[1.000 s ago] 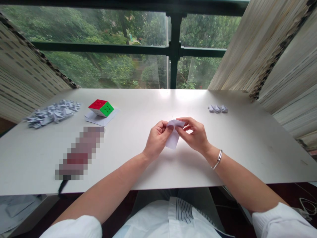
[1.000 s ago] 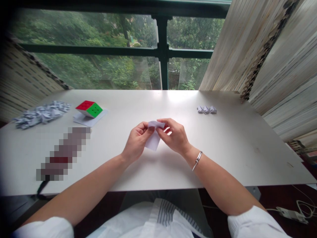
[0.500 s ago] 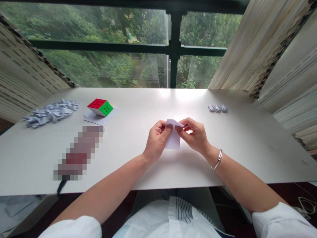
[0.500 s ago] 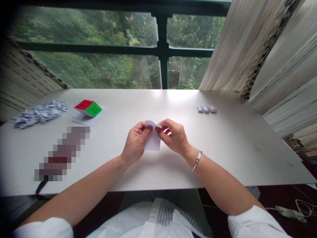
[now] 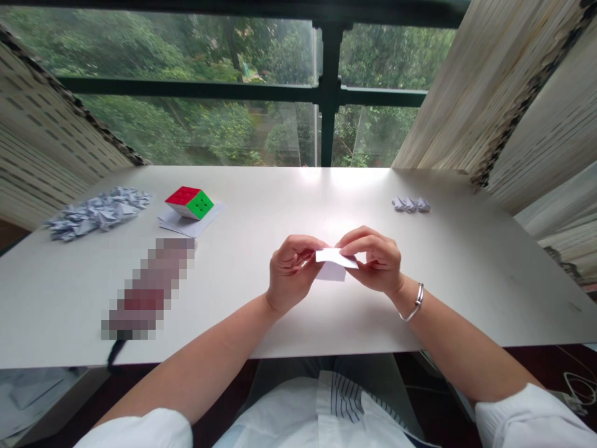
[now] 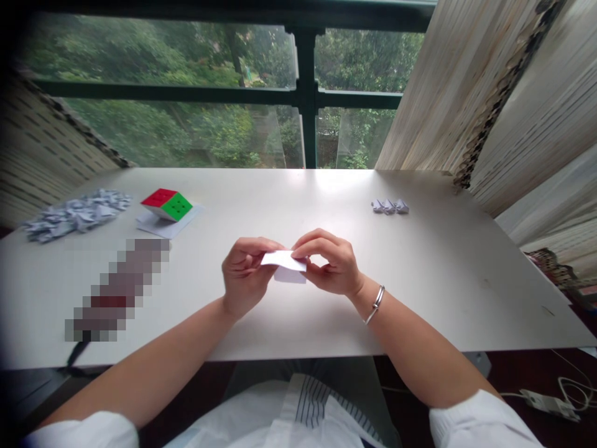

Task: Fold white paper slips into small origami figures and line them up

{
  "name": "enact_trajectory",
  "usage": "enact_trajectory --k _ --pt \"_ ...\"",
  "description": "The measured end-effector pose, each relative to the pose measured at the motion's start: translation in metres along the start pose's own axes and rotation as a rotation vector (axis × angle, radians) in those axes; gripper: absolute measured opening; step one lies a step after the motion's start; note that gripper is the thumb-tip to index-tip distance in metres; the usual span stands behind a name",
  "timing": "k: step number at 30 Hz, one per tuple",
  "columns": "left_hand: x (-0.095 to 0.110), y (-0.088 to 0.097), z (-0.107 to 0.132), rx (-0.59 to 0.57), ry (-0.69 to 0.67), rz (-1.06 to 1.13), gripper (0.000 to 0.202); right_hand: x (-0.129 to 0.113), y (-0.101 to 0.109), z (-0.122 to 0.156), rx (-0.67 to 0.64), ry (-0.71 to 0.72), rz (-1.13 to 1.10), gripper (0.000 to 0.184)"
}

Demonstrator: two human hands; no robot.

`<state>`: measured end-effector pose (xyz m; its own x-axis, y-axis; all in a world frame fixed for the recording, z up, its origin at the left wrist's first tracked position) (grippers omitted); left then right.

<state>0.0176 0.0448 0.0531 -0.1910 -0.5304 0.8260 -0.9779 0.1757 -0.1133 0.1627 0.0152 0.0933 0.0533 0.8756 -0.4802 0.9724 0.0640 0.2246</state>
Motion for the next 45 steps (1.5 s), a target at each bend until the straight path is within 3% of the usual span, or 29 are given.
enact_trajectory --k 4,10,16,23,26,29,32,35,39,45 --pt "0.008 -0.003 0.001 -0.061 -0.102 -0.001 0.009 -0.002 0.001 0.002 -0.032 0.012 0.097 0.010" --pt "0.001 0.002 0.001 -0.059 -0.083 -0.142 0.020 0.002 0.001 0.007 -0.068 0.019 0.161 0.015" --pt "0.001 -0.001 0.002 -0.110 -0.142 -0.214 0.016 -0.007 0.001 0.005 -0.062 0.103 0.182 0.021" --pt "0.013 0.005 0.003 -0.028 -0.217 -0.337 0.012 0.004 0.002 0.007 -0.055 0.012 0.232 0.010" --pt "0.004 0.006 0.000 -0.009 -0.116 -0.273 0.017 0.013 0.001 0.007 -0.010 -0.082 0.112 0.010" --pt "-0.018 0.012 -0.005 0.055 0.100 -0.147 0.020 0.037 -0.001 0.011 0.076 -0.313 -0.070 0.004" --pt "-0.034 0.015 -0.008 0.116 0.222 -0.011 0.025 0.064 -0.004 0.021 0.160 -0.569 -0.214 0.022" --pt "-0.041 0.014 -0.009 0.116 0.286 0.045 0.028 0.079 0.000 0.029 0.256 -0.727 -0.267 0.035" --pt "-0.036 0.005 -0.008 0.032 0.277 0.006 0.024 0.086 0.002 0.033 0.303 -0.812 -0.311 0.039" --pt "-0.042 0.003 -0.005 -0.001 0.344 -0.109 0.018 0.088 -0.007 0.033 0.230 -0.842 -0.388 0.041"
Point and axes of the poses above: each hand's wrist, its own z-axis away from the middle knuckle, its own y-axis out of the back of the hand, x = y × z, the point moved 10 cm from there along -z, towards the middle knuckle, and after that the axes turned 5 degrees about -z, right-handed, at the moved point
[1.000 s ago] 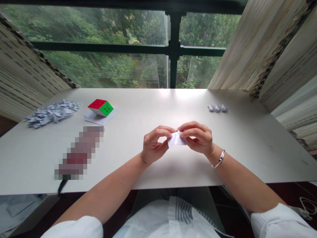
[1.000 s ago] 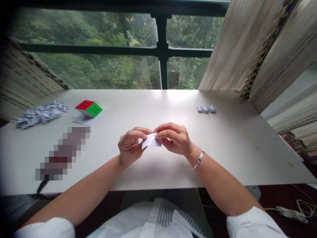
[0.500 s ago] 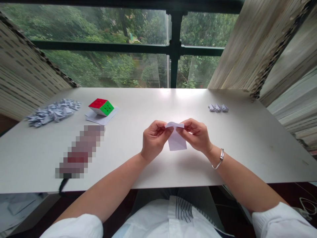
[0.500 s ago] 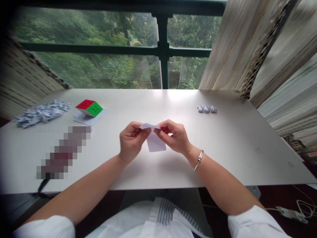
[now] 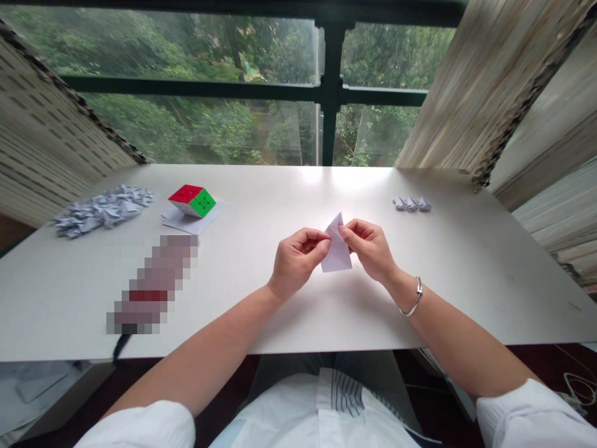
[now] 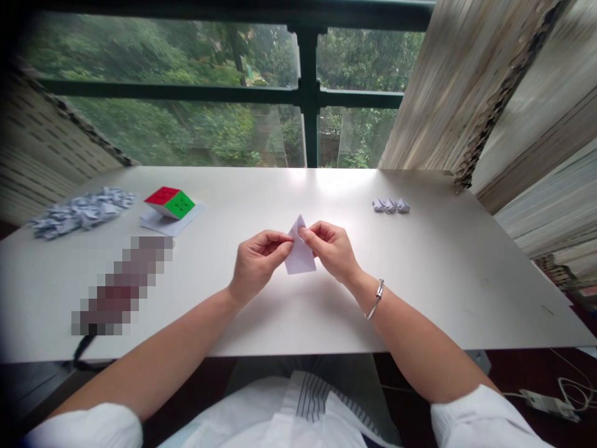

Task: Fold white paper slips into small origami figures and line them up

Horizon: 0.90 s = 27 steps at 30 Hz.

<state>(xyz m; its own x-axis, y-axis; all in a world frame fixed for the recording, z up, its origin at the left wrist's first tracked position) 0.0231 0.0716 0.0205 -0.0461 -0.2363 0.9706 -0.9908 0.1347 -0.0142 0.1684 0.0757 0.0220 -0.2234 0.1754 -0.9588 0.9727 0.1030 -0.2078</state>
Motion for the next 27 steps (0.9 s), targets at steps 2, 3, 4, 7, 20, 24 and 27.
enact_trajectory --k 2,3,4,7,20,24,27 --pt "-0.003 0.001 0.000 0.006 0.019 -0.023 0.019 0.000 -0.003 0.000 -0.031 0.000 0.005 0.039" --pt "-0.003 0.001 -0.001 0.008 0.022 -0.032 0.019 0.000 -0.005 0.000 -0.048 0.004 0.011 0.038" --pt "-0.002 0.002 -0.001 0.014 0.018 -0.038 0.019 -0.001 -0.007 0.000 -0.062 0.013 0.018 0.037" --pt "0.000 0.005 -0.002 0.042 0.001 -0.013 0.024 -0.004 -0.007 0.000 -0.056 0.068 0.044 0.031" --pt "-0.013 0.000 -0.007 -0.029 0.168 0.134 0.021 -0.008 -0.008 0.007 -0.008 0.172 0.209 0.016" --pt "-0.017 -0.001 -0.007 -0.035 0.195 0.170 0.017 -0.006 -0.011 0.008 -0.020 0.162 0.207 0.015" --pt "-0.022 -0.003 -0.006 -0.052 0.256 0.198 0.016 -0.005 -0.010 0.007 -0.015 0.149 0.213 0.014"
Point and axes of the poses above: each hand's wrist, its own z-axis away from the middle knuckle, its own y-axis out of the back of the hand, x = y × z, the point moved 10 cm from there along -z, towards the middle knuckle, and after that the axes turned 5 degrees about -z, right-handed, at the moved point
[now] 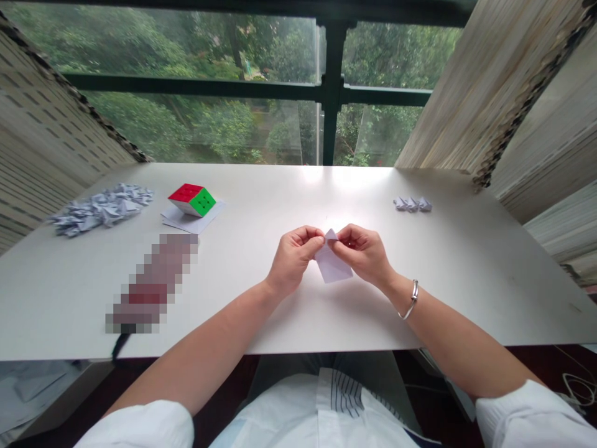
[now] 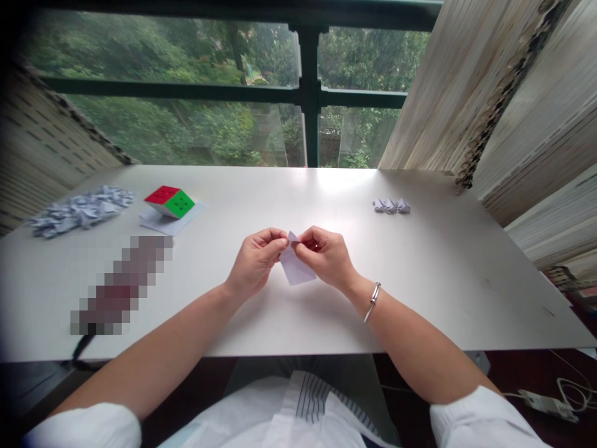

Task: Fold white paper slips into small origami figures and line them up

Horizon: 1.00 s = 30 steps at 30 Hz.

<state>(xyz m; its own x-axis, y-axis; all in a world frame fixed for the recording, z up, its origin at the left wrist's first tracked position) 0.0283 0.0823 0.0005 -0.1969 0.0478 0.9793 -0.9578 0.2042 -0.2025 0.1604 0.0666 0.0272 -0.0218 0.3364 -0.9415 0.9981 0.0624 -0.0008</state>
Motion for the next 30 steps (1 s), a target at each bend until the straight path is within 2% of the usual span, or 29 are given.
enact_trajectory --k 5,11,16,21,30 --pt "-0.003 -0.003 0.000 -0.038 0.089 0.041 0.019 0.002 0.004 -0.001 0.017 -0.021 0.018 0.015" --pt "-0.004 -0.002 0.000 -0.053 0.117 -0.002 0.023 0.000 0.004 0.000 0.040 -0.020 0.099 0.013" --pt "-0.007 -0.002 0.000 -0.063 0.162 0.023 0.023 -0.015 0.000 0.002 0.000 0.139 0.186 0.003" --pt "-0.006 0.000 -0.001 -0.075 0.167 0.066 0.023 -0.028 -0.006 0.004 -0.129 0.298 0.270 0.010" --pt "0.001 -0.001 -0.002 -0.105 0.129 0.064 0.029 -0.031 -0.006 0.005 -0.189 0.368 0.412 0.018"
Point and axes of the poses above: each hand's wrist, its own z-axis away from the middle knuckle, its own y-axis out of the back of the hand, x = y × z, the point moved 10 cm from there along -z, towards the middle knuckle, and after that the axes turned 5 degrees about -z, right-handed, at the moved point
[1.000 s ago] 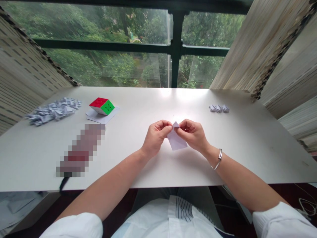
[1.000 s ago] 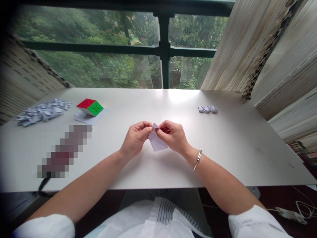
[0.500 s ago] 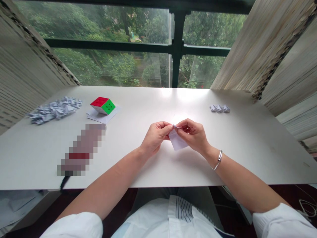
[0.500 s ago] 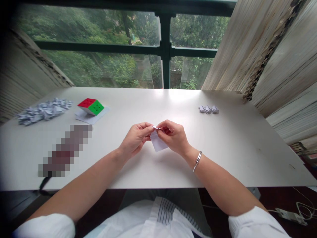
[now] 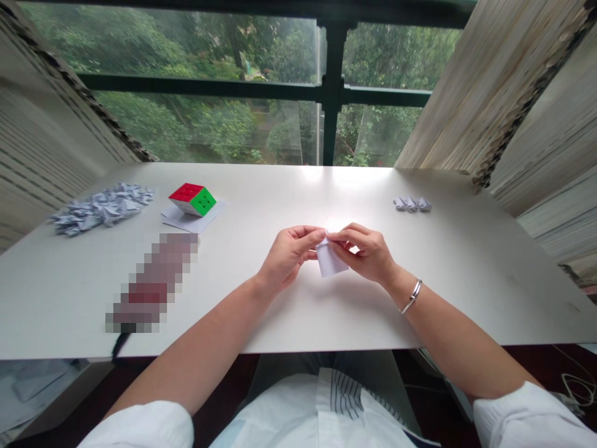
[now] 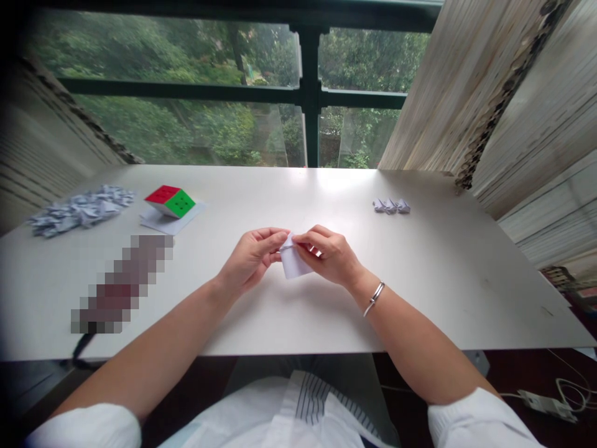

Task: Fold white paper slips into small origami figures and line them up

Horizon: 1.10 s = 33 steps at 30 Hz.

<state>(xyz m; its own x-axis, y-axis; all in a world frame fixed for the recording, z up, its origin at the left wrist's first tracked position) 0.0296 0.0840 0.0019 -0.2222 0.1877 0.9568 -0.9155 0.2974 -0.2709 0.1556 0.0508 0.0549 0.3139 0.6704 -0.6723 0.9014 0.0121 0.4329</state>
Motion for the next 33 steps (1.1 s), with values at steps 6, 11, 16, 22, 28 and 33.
enact_trajectory --k 6,11,16,22,28,33 --pt "0.001 0.007 -0.002 0.061 -0.049 -0.065 0.029 0.016 0.003 -0.001 0.080 -0.171 -0.138 0.017" --pt "0.009 0.012 0.000 0.118 -0.159 -0.169 0.027 0.047 -0.011 0.006 0.043 -0.491 -0.436 0.031" --pt "0.007 0.008 0.000 0.092 -0.178 -0.218 0.026 0.054 -0.018 0.009 0.021 -0.623 -0.561 0.038" --pt "0.003 0.006 -0.002 0.070 -0.163 -0.272 0.021 0.050 -0.021 0.009 -0.004 -0.589 -0.486 0.037" --pt "0.001 0.006 -0.004 0.068 -0.123 -0.232 0.022 0.050 -0.025 0.009 -0.004 -0.623 -0.561 0.039" --pt "-0.003 0.008 -0.006 0.067 -0.069 -0.231 0.026 0.057 -0.018 0.011 0.081 -0.629 -0.613 0.035"
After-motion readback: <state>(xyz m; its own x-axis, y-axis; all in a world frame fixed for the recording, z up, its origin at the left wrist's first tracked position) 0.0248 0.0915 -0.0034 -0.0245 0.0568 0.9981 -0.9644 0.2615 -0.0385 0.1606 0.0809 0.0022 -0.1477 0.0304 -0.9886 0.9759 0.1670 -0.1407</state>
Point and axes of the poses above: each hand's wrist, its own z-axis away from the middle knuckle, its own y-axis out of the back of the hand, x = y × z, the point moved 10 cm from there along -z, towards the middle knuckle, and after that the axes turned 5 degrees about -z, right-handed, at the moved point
